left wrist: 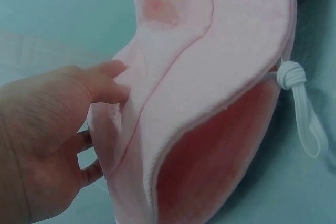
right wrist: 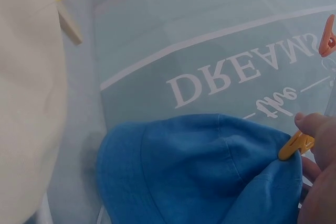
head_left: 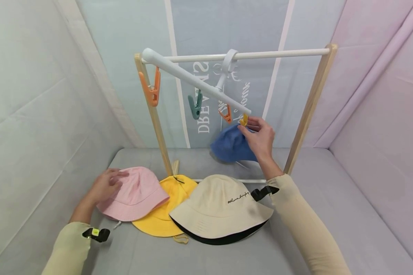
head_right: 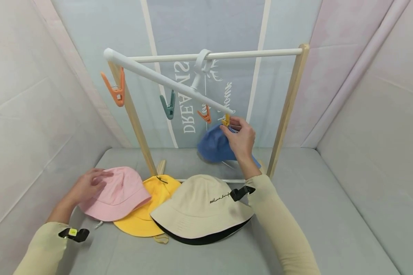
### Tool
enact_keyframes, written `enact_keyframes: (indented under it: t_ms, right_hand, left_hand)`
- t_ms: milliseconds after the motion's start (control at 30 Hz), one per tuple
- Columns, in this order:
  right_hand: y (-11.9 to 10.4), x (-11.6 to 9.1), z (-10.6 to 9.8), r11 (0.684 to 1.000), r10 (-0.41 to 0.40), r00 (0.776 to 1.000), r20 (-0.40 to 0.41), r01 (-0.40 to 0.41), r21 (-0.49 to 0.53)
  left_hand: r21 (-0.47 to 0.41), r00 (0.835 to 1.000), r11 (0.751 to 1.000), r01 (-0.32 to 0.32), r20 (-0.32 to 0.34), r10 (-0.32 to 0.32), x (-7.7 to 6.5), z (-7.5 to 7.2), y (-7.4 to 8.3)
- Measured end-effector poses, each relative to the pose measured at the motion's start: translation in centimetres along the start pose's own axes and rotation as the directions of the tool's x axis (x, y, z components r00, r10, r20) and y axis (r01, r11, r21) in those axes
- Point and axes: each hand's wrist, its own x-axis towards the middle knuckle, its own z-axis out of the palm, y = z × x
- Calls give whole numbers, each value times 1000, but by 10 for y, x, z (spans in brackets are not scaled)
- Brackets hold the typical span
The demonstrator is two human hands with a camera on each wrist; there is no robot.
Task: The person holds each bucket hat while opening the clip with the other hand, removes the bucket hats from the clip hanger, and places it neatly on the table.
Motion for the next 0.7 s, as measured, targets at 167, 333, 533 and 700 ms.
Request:
enact_keyframes:
  t_ms: [167,333,533,700]
  right_hand:
    - [-1,0,-1,1000,5,1000,-3,-5,-13]
    - [0,0,-2,1000,10,1000,-3,-10,-27]
    - [1,0,-3,999,10,1000,-6,-10,-36]
    - [1,-1,-4,1000,3,1000,-10,-3,-29]
  left_hand:
    - [-8,1000,1000,11,2,-11,1,1,1]
    - [-8,1000,1000,6,0,-6,1,2,0]
    - [-14,1000,1000,0,-3,0,1,3,0]
    - [-48,1000,999,15,-1,-15,2,4,2]
